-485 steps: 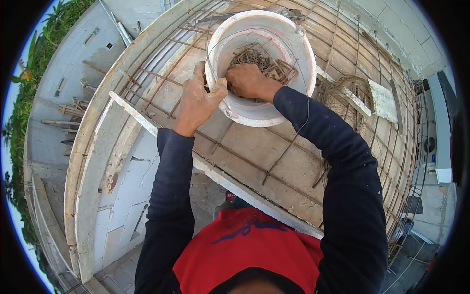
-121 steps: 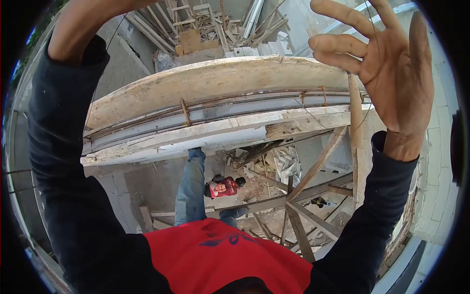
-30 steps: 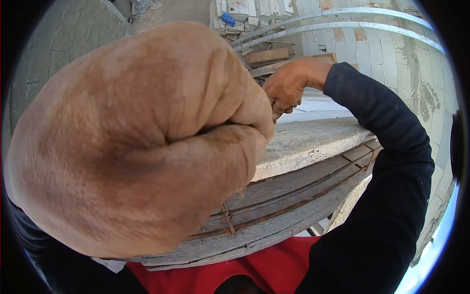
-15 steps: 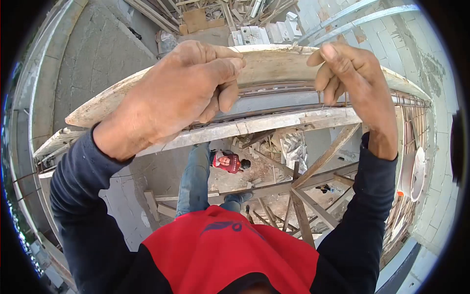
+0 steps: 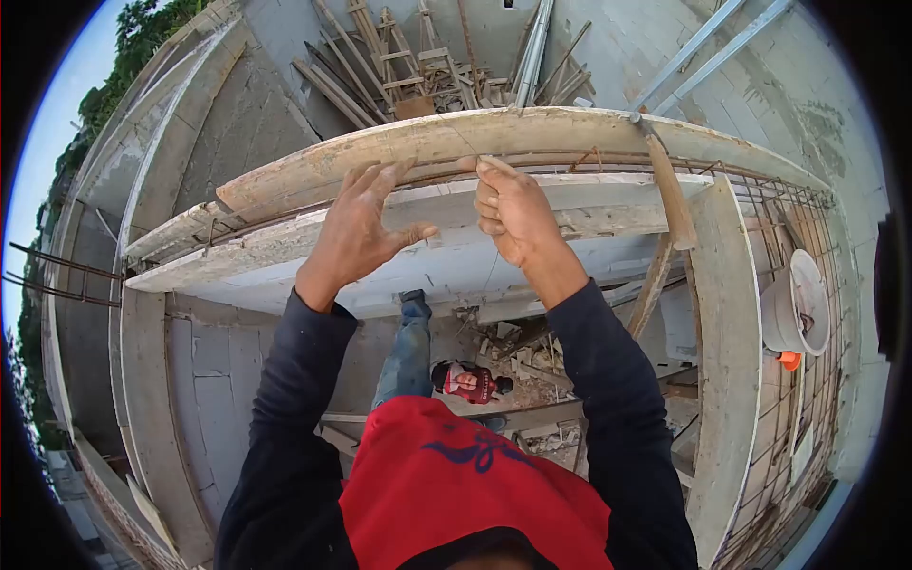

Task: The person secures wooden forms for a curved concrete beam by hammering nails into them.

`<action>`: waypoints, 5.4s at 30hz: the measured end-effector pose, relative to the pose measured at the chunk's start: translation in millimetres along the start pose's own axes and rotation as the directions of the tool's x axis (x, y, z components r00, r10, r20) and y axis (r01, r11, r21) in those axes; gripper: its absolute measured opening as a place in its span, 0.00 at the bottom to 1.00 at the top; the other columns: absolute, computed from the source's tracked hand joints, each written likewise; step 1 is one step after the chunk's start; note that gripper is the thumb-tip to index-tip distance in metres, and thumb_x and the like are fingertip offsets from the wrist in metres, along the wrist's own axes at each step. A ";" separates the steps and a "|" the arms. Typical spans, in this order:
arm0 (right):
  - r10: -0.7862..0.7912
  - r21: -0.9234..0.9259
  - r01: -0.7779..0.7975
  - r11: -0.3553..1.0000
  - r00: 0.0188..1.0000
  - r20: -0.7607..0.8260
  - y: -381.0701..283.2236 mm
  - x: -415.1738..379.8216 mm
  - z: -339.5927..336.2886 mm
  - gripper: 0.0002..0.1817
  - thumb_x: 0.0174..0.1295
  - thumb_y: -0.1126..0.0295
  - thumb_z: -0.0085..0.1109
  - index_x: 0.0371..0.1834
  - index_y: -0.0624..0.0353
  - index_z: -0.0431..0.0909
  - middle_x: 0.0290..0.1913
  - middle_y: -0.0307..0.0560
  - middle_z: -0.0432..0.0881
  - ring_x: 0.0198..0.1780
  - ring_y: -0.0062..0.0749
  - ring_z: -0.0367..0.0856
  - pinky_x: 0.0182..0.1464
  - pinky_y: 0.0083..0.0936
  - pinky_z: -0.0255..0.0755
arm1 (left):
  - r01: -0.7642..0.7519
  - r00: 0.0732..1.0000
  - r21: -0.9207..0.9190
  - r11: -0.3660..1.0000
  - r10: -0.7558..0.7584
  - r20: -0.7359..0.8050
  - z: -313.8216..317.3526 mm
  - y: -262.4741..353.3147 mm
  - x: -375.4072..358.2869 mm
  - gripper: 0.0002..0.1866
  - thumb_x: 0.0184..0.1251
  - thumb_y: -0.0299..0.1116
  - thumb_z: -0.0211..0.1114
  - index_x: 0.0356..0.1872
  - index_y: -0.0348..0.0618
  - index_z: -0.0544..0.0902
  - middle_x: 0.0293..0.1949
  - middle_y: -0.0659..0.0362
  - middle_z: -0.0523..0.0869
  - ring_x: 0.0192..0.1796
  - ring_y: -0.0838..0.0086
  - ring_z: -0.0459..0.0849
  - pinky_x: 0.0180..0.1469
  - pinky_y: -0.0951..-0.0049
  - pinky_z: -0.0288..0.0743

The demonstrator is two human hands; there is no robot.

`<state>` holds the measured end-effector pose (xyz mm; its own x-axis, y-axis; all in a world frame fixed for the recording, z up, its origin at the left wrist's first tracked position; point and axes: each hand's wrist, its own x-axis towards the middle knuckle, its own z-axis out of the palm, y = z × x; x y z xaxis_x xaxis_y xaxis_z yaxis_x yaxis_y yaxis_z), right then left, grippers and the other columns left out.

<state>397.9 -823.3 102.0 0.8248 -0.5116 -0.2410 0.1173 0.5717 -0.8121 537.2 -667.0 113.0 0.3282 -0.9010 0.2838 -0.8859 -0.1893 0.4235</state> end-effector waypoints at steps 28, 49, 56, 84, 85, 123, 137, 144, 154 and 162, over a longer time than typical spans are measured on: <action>0.060 -0.670 -0.088 0.737 0.996 -0.064 182.5 -161.1 -79.9 0.26 0.74 0.53 0.41 0.67 0.58 0.67 0.31 0.49 0.79 0.33 0.29 0.78 0.42 0.26 0.73 | -0.203 0.921 0.457 0.866 0.010 0.390 27.4 -70.3 93.7 0.59 0.32 0.66 0.70 0.74 0.76 0.52 0.68 0.38 0.59 0.69 0.38 0.58 0.68 0.38 0.54; -0.177 -0.756 -0.371 0.540 0.828 -0.532 -122.3 -79.9 -186.8 0.29 0.57 0.53 0.63 0.57 0.58 0.69 0.23 0.39 0.74 0.18 0.23 0.76 0.11 0.17 0.62 | -0.183 0.983 0.194 0.964 0.178 0.042 38.5 -88.7 77.7 0.59 0.19 0.68 0.73 0.69 0.72 0.68 0.63 0.42 0.65 0.64 0.43 0.61 0.70 0.40 0.48; -0.540 -0.983 -0.128 0.128 0.823 -0.177 -137.3 28.7 -84.9 0.41 0.58 0.50 0.64 0.68 0.64 0.61 0.29 0.46 0.77 0.29 0.22 0.76 0.34 0.16 0.70 | -0.020 0.982 0.016 1.000 0.017 0.187 32.7 -84.7 87.8 0.65 0.07 0.67 0.79 0.67 0.78 0.69 0.63 0.46 0.63 0.64 0.43 0.60 0.68 0.38 0.51; 0.492 -0.965 -0.045 -0.258 0.854 -0.171 -109.4 275.2 -64.8 0.34 0.60 0.56 0.61 0.67 0.62 0.68 0.38 0.62 0.84 0.37 0.47 0.83 0.43 0.37 0.73 | 0.177 0.942 0.292 0.940 -0.247 0.227 51.4 -63.4 87.5 0.40 0.51 0.79 0.47 0.64 0.74 0.68 0.58 0.64 0.70 0.65 0.63 0.66 0.71 0.42 0.48; 0.431 -0.955 -0.128 -0.268 0.870 -0.238 -110.5 273.7 -66.1 0.34 0.60 0.55 0.61 0.67 0.62 0.68 0.39 0.61 0.84 0.37 0.47 0.83 0.44 0.36 0.73 | 0.211 0.921 0.266 0.940 -0.283 0.269 50.8 -60.8 87.2 0.42 0.50 0.81 0.45 0.62 0.68 0.72 0.56 0.64 0.70 0.67 0.63 0.64 0.74 0.41 0.43; 0.778 -0.971 0.124 -0.203 0.623 -0.083 -115.7 303.9 -69.3 0.33 0.56 0.50 0.64 0.60 0.62 0.75 0.44 0.62 0.84 0.41 0.49 0.84 0.48 0.37 0.76 | 0.198 0.906 0.209 0.958 -0.261 0.334 39.2 -65.7 90.7 0.38 0.46 0.76 0.58 0.64 0.88 0.67 0.61 0.62 0.69 0.65 0.57 0.66 0.72 0.38 0.48; 0.059 -0.994 0.044 -0.098 0.998 0.038 -150.8 189.2 -91.5 0.34 0.61 0.48 0.61 0.65 0.58 0.71 0.27 0.41 0.75 0.24 0.20 0.72 0.27 0.17 0.66 | 0.044 0.924 0.190 0.981 -0.112 0.365 27.2 -75.9 105.1 0.58 0.09 0.64 0.75 0.63 0.84 0.71 0.64 0.50 0.61 0.65 0.47 0.60 0.67 0.40 0.54; -0.627 -0.835 0.020 0.550 0.670 -0.397 -150.4 -57.4 -133.4 0.33 0.60 0.56 0.64 0.64 0.65 0.67 0.31 0.45 0.77 0.25 0.24 0.77 0.23 0.19 0.72 | -0.135 0.969 0.312 0.940 0.060 0.239 27.7 -62.3 95.0 0.61 0.13 0.42 0.73 0.69 0.65 0.68 0.65 0.44 0.64 0.66 0.47 0.63 0.70 0.48 0.53; -0.608 -0.709 -0.131 0.693 0.423 -0.672 -92.8 -367.4 -225.8 0.31 0.58 0.56 0.66 0.59 0.66 0.73 0.34 0.41 0.76 0.25 0.23 0.77 0.25 0.20 0.74 | -0.284 0.947 0.296 0.912 0.218 0.236 24.7 -74.5 85.8 0.59 0.25 0.46 0.76 0.72 0.62 0.62 0.66 0.38 0.64 0.67 0.42 0.62 0.70 0.47 0.52; -0.566 -0.570 -0.340 0.748 0.120 -0.815 -73.8 -567.2 -326.0 0.21 0.64 0.56 0.56 0.47 0.65 0.77 0.28 0.43 0.79 0.25 0.24 0.75 0.28 0.22 0.70 | -0.214 0.931 0.348 0.913 0.082 0.355 16.7 -54.6 89.1 0.57 0.35 0.50 0.76 0.73 0.52 0.59 0.69 0.35 0.59 0.70 0.41 0.58 0.71 0.50 0.52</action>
<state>-259.0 -784.5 125.4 -0.4185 -0.9082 -0.0024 -0.5077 0.2361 -0.8285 609.3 -743.5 100.8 0.1161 -0.9932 -0.0067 -0.9929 -0.1162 0.0265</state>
